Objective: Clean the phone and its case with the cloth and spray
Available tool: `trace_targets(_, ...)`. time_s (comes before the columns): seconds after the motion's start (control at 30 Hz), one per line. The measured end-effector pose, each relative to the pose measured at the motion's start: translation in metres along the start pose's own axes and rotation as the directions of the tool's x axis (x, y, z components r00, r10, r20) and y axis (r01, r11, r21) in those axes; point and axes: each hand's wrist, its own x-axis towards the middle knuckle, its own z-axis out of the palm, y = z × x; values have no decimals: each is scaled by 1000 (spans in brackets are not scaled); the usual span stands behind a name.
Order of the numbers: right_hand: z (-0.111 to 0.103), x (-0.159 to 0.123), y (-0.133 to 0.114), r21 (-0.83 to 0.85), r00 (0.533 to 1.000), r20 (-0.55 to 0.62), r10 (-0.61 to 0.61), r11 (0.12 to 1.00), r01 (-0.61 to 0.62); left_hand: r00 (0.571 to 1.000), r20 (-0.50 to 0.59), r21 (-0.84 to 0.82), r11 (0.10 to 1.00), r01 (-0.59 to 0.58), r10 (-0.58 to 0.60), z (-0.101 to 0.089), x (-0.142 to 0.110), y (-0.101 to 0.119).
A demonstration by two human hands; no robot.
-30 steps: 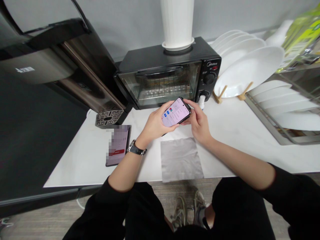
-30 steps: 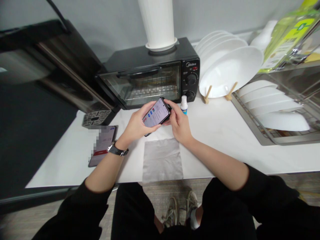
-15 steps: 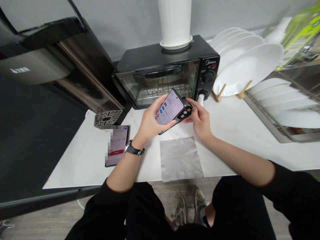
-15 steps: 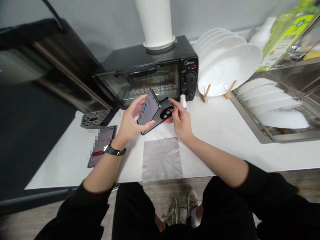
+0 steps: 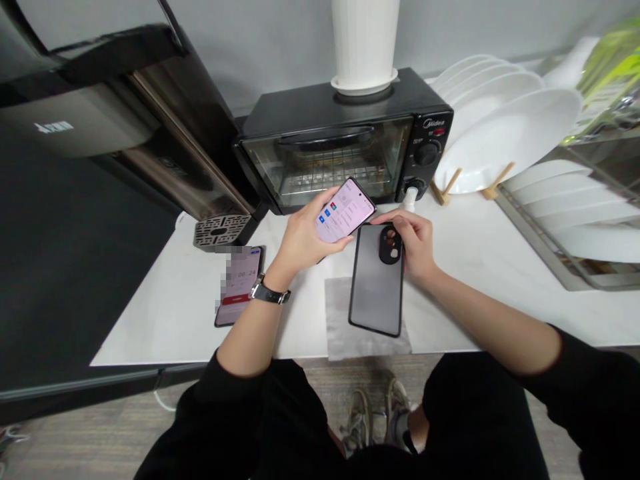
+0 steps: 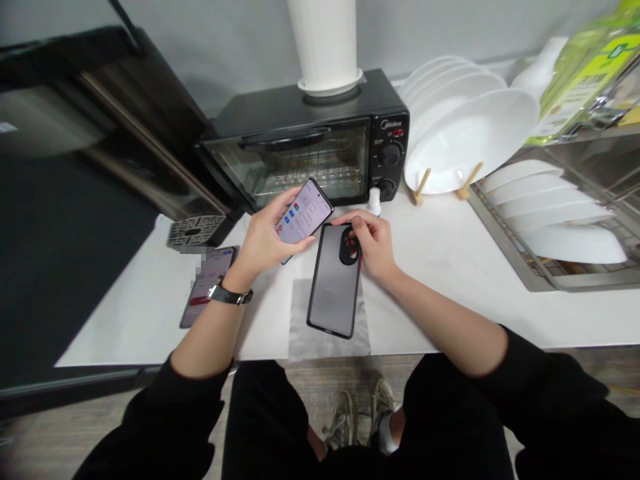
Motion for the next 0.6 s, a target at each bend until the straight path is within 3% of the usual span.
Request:
trace_targets(0.13, -7, -1, -11, 5, 993, 101, 56, 998, -57, 995, 90, 116, 992, 40, -51, -2, 0, -4)
trace_targets(0.33, -12, 3, -15, 57, 985, 154, 73, 995, -83, 977, 199, 244, 969, 30, -81, 5, -4, -2)
trace_targets(0.4, -13, 7, -14, 92, 966, 235, 108, 987, -133, 970, 230, 253, 967, 22, -83, 8, -5, -3)
trace_targets(0.47, -15, 10, -12, 108, 912, 382, 153, 972, -208, 962, 260, 257, 966, 13, -82, 10, -6, -5)
trace_targets(0.6, -14, 11, -6, 79, 747, 634, 201, 944, -320, 949, 304, 260, 966, 6, -88, 14, -7, -5)
